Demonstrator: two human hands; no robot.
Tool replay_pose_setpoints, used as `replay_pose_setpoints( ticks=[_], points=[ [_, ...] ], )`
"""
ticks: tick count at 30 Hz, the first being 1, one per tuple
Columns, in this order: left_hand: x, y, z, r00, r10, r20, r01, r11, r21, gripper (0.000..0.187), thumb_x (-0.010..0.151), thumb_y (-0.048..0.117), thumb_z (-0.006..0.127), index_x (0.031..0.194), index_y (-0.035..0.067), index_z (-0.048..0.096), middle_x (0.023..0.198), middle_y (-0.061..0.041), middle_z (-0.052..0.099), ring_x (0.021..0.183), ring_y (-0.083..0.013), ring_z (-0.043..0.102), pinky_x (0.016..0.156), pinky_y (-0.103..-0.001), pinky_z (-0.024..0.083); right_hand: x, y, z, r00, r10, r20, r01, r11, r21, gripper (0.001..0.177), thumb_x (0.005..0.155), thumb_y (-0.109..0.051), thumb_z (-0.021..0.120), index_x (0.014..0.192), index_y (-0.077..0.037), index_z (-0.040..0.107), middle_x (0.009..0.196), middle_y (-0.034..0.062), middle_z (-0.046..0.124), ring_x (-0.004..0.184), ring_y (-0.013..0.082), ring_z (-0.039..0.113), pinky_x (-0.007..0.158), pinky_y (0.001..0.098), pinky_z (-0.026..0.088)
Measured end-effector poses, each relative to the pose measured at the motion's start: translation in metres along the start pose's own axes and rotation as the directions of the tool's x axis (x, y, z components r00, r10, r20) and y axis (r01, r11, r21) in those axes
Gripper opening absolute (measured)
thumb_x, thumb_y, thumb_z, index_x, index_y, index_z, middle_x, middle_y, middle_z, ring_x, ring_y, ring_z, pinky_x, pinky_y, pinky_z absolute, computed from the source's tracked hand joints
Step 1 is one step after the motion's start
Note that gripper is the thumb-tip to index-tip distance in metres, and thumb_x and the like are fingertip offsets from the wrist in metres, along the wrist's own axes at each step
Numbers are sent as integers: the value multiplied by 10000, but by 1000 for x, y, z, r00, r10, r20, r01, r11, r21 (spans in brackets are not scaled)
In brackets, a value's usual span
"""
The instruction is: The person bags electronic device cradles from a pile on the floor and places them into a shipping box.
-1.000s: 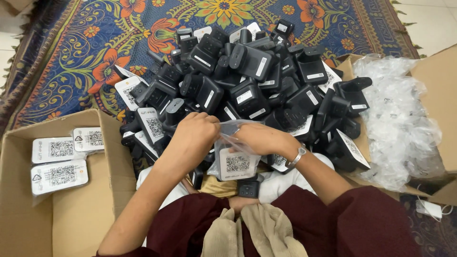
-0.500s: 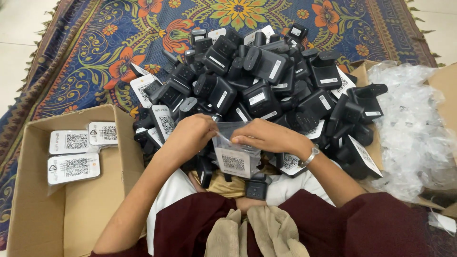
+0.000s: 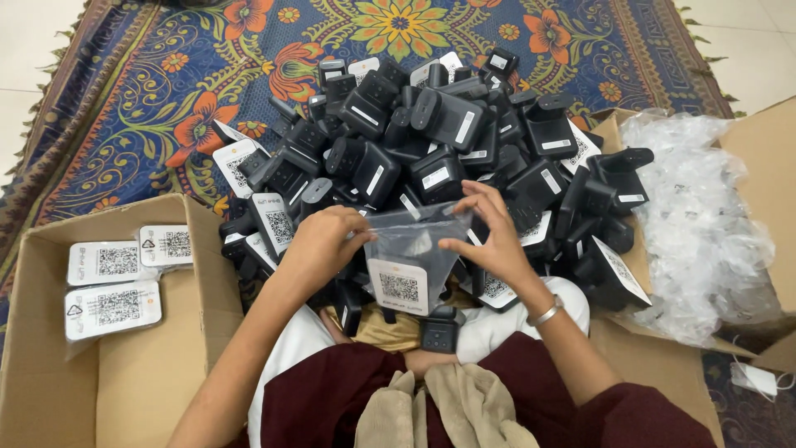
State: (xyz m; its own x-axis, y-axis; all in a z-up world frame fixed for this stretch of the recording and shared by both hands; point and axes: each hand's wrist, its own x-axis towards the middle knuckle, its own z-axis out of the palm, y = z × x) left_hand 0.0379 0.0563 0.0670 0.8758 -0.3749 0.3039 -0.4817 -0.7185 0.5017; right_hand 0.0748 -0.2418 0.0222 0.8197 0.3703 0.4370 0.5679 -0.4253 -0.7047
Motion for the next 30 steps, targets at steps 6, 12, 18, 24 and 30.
replay_pose_setpoints(
  ticks=[6,12,18,24,30],
  points=[
    [1,15,-11,995,-62,-79,60,998,-26,175,889,208,714,937,42,737,823,-99,713,829,-308,676,728,-432,526,-30,0,58,952,259,166,-307,808,502,906,766,-250,826,1469,-123,270,1379,123,526,1282,236,582,1056,383,489],
    [7,-1,8,945,-278,-174,213,924,-317,113,903,136,742,948,34,718,796,-76,761,685,-200,727,609,-335,572,-43,41,80,947,281,157,-320,765,560,214,1034,-129,620,1193,-27,719,1131,70,752,1021,137,700,875,269,564],
    [24,-50,102,870,-457,-183,152,602,-784,100,975,44,680,1005,-25,614,864,-99,747,784,-135,781,646,-255,648,-42,41,71,946,295,135,-319,765,560,201,1032,-134,585,1158,-37,708,1106,42,747,1002,120,719,830,260,581],
    [14,-70,165,953,-294,70,210,476,-854,161,1070,156,536,1120,9,578,1013,-77,720,979,-165,751,820,-270,593,-47,59,59,917,379,124,-371,700,611,204,1050,-153,570,1176,-38,681,1102,59,748,1023,135,728,833,263,595],
    [-1,-36,136,966,-204,162,258,666,-700,323,956,254,673,1205,72,578,1075,-46,728,1035,-163,705,882,-304,548,-40,64,52,927,371,53,-320,710,628,136,990,-72,639,1101,-29,707,1077,45,721,998,134,714,871,282,599]
  ],
)
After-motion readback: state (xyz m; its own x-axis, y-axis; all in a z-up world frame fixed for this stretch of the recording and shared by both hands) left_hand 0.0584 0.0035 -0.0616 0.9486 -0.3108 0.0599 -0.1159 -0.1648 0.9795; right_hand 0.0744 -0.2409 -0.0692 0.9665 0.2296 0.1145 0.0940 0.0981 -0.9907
